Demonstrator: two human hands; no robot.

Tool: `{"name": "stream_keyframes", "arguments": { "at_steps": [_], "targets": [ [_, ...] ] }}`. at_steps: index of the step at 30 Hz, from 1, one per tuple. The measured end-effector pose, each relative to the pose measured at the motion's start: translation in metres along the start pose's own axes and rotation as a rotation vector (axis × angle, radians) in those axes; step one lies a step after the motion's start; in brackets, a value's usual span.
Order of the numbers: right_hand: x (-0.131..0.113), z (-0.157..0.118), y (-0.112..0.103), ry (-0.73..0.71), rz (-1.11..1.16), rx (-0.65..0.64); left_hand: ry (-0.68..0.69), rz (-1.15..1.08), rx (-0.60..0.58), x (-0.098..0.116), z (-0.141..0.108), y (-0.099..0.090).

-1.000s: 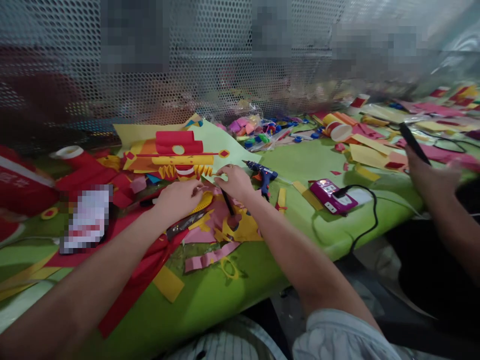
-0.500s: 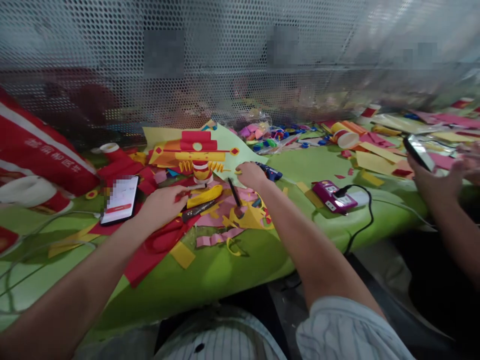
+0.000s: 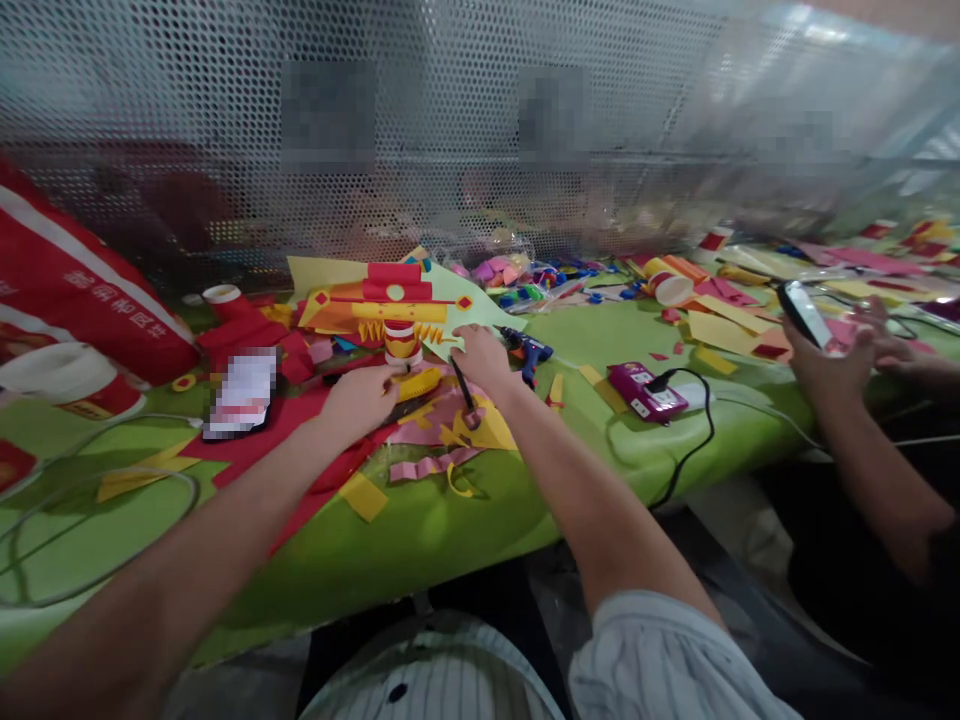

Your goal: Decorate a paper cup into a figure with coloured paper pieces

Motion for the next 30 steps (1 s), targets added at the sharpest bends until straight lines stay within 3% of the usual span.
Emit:
{"name": "stream_keyframes", "arguments": {
  "at_steps": [5,10,25,30],
  "targets": [
    [-0.006,0.012,0.012,-0.011,0.030,0.030,0.074,-0.049,0.022,0.021,0.041,0.018],
    [-0.004,0.019,0.020,-0.008,0.046,0.032,0.090,-0.080,0.030,0.022,0.061,0.033],
    [0.001,0.019,0.021,0.045,0.037,-0.004,0.074,-0.126,0.017,0.020,0.070,0.039],
    [0.001,0.018,0.019,0.074,0.050,-0.031,0.065,-0.128,0.006,0.021,0.067,0.033]
  ]
}}
Point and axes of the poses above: each hand's wrist, its own z-axis towards the middle knuckle, its own y-axis out of the palm, x = y × z, the point moved 2 cm from there along z, towards the middle knuckle, and after that the axes turned 4 degrees about -x, right-handed, at the moved point
